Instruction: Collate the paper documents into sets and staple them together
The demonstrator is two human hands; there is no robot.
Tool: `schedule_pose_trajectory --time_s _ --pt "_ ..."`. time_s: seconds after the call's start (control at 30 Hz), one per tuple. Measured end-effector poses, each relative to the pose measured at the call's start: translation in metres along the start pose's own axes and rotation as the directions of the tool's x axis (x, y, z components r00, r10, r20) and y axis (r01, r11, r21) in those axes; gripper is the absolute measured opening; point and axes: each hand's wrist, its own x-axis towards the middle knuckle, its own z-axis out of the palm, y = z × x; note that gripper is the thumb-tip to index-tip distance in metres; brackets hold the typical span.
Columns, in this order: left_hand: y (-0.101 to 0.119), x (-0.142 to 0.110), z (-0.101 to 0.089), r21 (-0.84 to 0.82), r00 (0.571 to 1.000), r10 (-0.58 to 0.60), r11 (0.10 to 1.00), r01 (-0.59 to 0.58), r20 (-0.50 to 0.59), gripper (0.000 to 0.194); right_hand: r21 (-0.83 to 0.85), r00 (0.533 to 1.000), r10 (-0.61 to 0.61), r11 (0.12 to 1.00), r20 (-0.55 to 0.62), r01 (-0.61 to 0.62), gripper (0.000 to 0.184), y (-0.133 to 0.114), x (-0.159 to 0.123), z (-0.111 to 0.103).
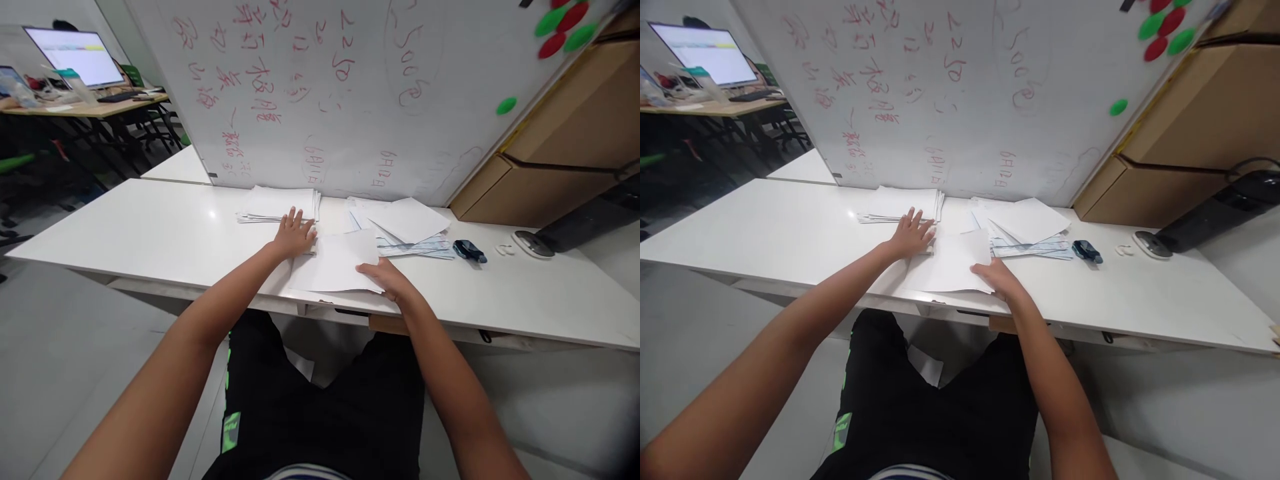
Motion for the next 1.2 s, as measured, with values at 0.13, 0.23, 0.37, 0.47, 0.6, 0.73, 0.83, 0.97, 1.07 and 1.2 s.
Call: schedule_pose_trajectory --time_s 0.13,0.23,0.37,0.47,0.6,0.73,0.83,0.97,1.07,1.2 --pt "0.009 -0.001 -0.005 0.032 0.998 -0.049 0.998 0.048 0.029 0.061 -0.036 1.0 0.004 0.999 0.006 -0.004 0.046 -0.002 -0.003 0.001" --pt "0.009 -0.001 -0.008 -0.042 0.997 -0.047 0.998 0.05 0.064 0.065 -0.026 1.0 0.01 1.0 -0.007 -0.011 0.045 -0.003 -0.004 0.002" --pt "-0.001 0.001 -0.002 -0.168 0.995 -0.101 0.981 0.098 -0.007 0.067 -0.003 0.999 -0.029 1.0 -0.035 0.029 0.043 -0.002 -0.004 0.006" --pt "-0.008 0.003 0.006 -0.203 0.986 -0.128 0.973 0.105 -0.104 0.061 0.0 0.997 -0.057 0.998 -0.05 0.057 0.041 -0.002 -0.006 0.01" --pt "-0.012 0.006 0.009 -0.224 0.981 -0.153 0.967 0.124 -0.117 0.06 0.033 0.995 -0.088 0.995 -0.043 0.09 0.039 -0.003 -0.009 0.016" --pt "-0.016 0.005 0.005 -0.248 0.987 -0.136 0.962 0.11 -0.088 0.066 0.117 0.965 -0.158 0.976 -0.211 0.185 0.032 0.0 0.002 0.016" --pt "-0.018 0.005 0.004 -0.257 0.988 -0.127 0.961 0.101 -0.086 0.068 0.087 0.89 -0.28 0.94 -0.36 0.331 0.034 0.003 0.015 0.007" --pt "-0.019 0.007 0.007 -0.238 0.983 -0.144 0.965 0.114 -0.112 0.065 0.11 0.834 -0.399 0.876 -0.38 0.469 0.044 0.008 0.026 -0.011" --pt "-0.021 0.01 0.01 -0.244 0.986 -0.129 0.965 0.099 -0.108 0.06 0.135 0.802 -0.408 0.851 -0.436 0.507 0.048 0.012 0.03 -0.019" --pt "-0.026 0.013 0.013 -0.22 0.993 -0.066 0.974 0.042 -0.103 0.054 0.129 0.806 -0.41 0.854 -0.428 0.504 0.05 0.016 0.034 -0.019"
